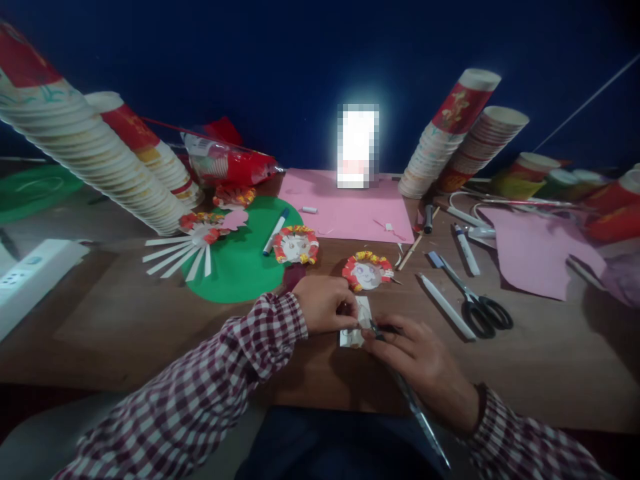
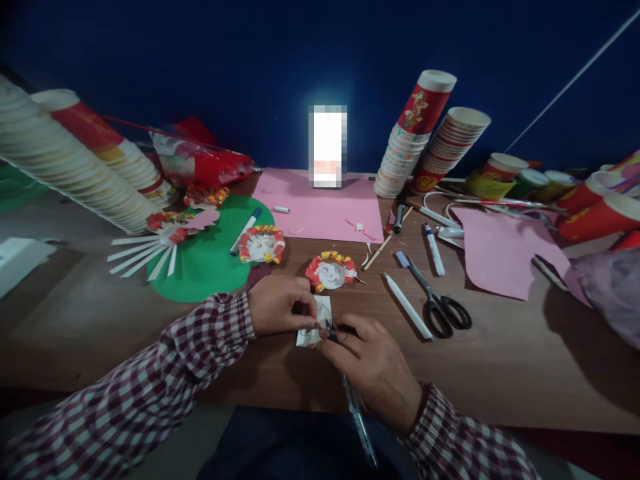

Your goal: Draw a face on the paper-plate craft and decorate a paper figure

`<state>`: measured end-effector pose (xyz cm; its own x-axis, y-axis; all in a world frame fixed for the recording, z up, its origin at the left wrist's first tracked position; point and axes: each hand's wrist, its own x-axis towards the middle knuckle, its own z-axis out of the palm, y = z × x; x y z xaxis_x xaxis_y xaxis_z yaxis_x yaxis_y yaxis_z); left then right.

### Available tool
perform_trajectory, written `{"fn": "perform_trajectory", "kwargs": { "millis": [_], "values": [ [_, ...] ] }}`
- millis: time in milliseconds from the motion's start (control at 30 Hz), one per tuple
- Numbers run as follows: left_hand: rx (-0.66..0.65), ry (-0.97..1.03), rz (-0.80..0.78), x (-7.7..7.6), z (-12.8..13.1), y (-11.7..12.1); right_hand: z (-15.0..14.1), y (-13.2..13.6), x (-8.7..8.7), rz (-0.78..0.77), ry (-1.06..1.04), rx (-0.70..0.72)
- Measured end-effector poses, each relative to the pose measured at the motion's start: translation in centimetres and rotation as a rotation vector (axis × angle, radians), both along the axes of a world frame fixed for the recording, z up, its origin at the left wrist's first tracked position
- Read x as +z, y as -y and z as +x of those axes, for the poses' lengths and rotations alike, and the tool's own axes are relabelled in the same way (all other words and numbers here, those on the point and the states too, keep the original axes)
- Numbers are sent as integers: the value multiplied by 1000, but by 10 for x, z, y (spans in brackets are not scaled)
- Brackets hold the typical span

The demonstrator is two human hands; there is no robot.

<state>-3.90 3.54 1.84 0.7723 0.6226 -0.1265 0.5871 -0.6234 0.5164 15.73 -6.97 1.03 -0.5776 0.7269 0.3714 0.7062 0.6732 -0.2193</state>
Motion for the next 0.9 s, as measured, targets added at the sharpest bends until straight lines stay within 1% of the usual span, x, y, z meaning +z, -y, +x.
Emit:
{"fn": "perform_trajectory", "kwargs": {
  "millis": [167,267,333,433,500,533,633,767,900],
  "values": [
    [-21,-3,-19,0,-1,-2,0,0,-1,7,12,4],
    [-21,-11,-20,0,0,-2,3,0,-4,-48,-10,9],
    [-14,-17,-17,1,0,-2,6,0,-5,-118,-78,6],
    [-10,-10,-21,1,-1,-2,8,0,-3,-275,-285,-11],
    [-14,2,-26,1,-1,-2,6,-3,1,-366,-413,-73],
    [-20,9,-24,0,-2,-2,4,-5,3,-394,-444,-114],
    [-30,18,-5,0,-3,-2,-5,-13,8,-429,-431,-199],
    [-35,17,5,0,-3,-2,-14,-19,6,-443,-417,-255],
    [-28,3,1,-1,-2,-2,-14,-18,1,-437,-387,-244]
  ]
}}
